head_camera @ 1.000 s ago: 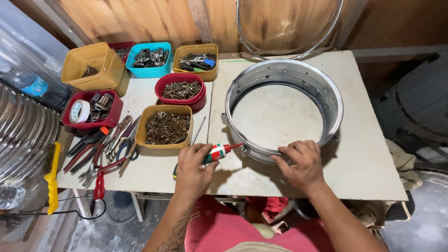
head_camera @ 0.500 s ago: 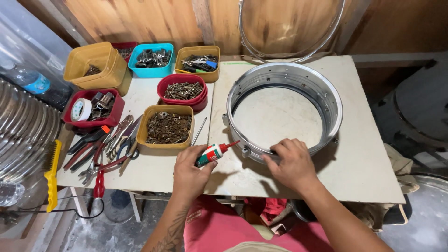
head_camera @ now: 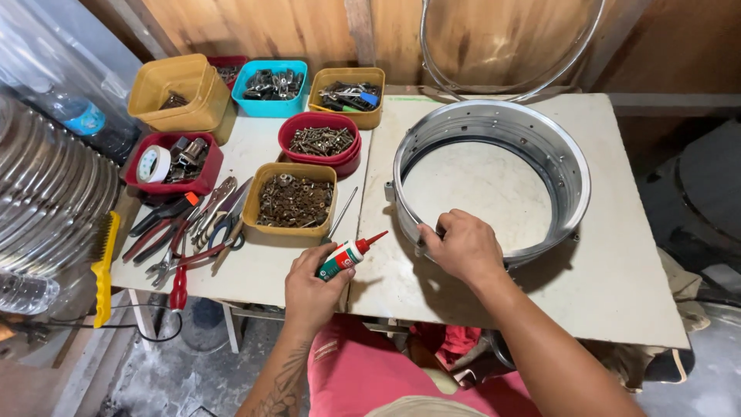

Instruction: Repairing a drum shell by applying lubricant and using a screwdriver to adjust hardware

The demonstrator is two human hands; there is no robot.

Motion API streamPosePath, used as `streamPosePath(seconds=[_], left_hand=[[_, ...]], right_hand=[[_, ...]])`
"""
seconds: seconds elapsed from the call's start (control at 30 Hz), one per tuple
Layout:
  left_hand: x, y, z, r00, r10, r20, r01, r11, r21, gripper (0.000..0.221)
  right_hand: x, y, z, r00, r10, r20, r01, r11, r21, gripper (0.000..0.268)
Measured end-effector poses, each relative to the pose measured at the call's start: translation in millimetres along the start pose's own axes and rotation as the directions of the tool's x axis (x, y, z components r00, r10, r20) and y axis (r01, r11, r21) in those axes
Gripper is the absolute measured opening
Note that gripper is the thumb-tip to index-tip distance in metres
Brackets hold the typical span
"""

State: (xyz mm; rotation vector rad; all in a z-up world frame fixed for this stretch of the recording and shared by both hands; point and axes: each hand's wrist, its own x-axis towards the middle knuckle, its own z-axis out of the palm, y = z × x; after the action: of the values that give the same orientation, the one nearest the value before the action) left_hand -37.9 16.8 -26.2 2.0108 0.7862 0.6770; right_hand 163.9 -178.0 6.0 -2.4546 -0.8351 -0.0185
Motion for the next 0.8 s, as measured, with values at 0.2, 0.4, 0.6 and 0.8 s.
streamPosePath(seconds=[0.2, 0.4, 0.6, 0.8], left_hand=[[-1.0, -1.3, 9.6, 0.996, 0.089, -0.031, -0.090, 0.995, -0.044, 0.059], [0.6, 2.2, 12.4, 0.959, 0.280, 0.052, -0.283, 0.956, 0.072, 0.050], [3.9, 2.1, 13.9, 0.981, 0.188, 0.049, -0.191, 0.979, 0.071, 0.051], [3.8, -0.2, 17.8, 0.978, 0.198, 0.061, -0.204, 0.971, 0.125, 0.049]], right_hand=[[2.8, 55.3, -2.3, 0.895, -0.228, -0.383, 0.298, 0.945, 0.135, 0.022], [-21.4, 108.9, -85.5, 0.968, 0.106, -0.227, -0.107, 0.994, 0.007, 0.029], [-108.6, 419.4, -80.4, 0.705, 0.241, -0.667, -0.212, 0.969, 0.126, 0.021], [-226.5, 454.7, -60.2, 0.277, 0.909, -0.311, -0.850, 0.383, 0.361, 0.054]])
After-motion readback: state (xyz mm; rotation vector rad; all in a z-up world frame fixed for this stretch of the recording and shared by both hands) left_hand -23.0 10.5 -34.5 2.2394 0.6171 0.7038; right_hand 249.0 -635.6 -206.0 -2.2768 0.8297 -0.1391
